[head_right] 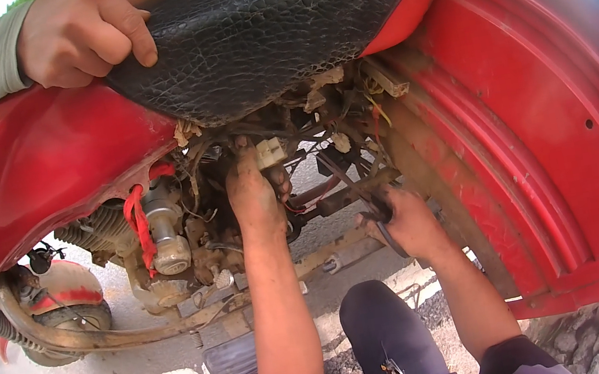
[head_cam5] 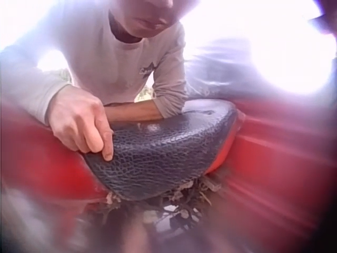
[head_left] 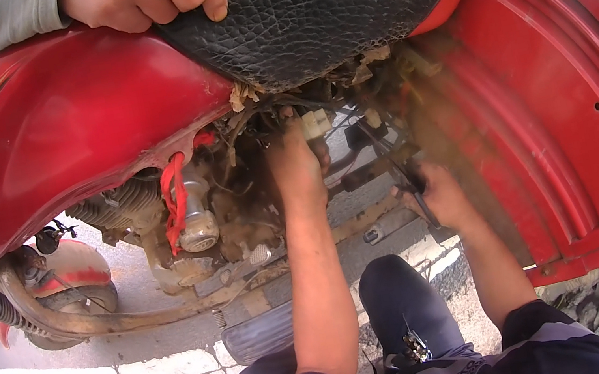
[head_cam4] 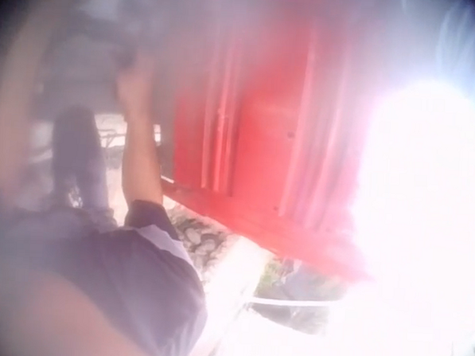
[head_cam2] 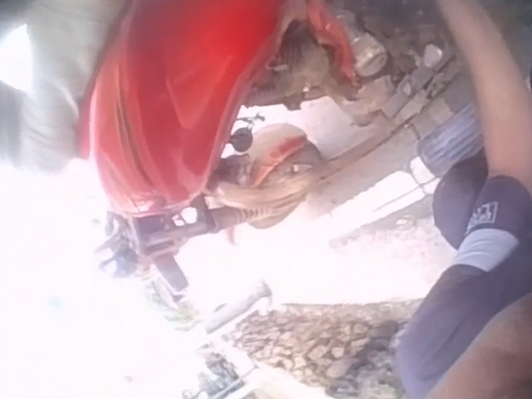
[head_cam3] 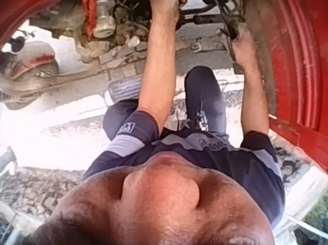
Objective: The person uses pliers to work on the wiring harness located under the seat of a red motorcycle. They repeatedly grip and pull at the wires and connectors while sitting on the ground.
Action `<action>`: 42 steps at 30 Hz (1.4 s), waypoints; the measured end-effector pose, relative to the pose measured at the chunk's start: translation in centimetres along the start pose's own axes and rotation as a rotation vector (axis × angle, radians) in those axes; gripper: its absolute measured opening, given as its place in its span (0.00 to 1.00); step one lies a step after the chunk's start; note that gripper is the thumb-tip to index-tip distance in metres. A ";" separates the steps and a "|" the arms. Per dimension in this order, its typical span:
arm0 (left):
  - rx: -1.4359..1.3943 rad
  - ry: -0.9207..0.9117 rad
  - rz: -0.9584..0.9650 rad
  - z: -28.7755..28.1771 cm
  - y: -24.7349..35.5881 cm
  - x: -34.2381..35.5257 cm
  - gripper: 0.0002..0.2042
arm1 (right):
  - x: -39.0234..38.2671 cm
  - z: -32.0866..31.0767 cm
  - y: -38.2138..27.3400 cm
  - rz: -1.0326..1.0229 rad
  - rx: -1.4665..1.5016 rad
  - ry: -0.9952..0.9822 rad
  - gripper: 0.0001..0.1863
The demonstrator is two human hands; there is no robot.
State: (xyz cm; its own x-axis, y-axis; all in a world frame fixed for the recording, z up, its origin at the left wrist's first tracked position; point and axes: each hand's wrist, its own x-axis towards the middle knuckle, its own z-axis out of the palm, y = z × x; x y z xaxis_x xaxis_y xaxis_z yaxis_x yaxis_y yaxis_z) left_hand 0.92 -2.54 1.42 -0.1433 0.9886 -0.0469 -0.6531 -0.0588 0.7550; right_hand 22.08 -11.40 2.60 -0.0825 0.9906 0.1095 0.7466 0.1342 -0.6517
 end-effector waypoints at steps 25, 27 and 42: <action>-0.226 -0.026 -0.184 1.0 1.1 -0.3 0.13 | -0.4 -4.7 -4.1 0.238 0.718 -0.608 0.24; -0.242 -0.029 -0.158 0.6 0.4 0.3 0.13 | -0.7 -4.8 -4.5 0.250 0.717 -0.639 0.25; -0.190 -0.136 -0.122 0.2 -0.7 2.5 0.19 | -1.4 -4.5 -6.4 0.163 0.491 -0.425 0.24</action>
State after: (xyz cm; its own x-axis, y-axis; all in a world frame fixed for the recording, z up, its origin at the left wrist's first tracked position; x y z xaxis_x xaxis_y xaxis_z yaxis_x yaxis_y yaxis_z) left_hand 1.17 -0.04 0.95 0.0381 0.9988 -0.0316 -0.7893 0.0495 0.6120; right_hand 20.40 -13.79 9.95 -0.3225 0.9104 -0.2590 0.3922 -0.1205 -0.9120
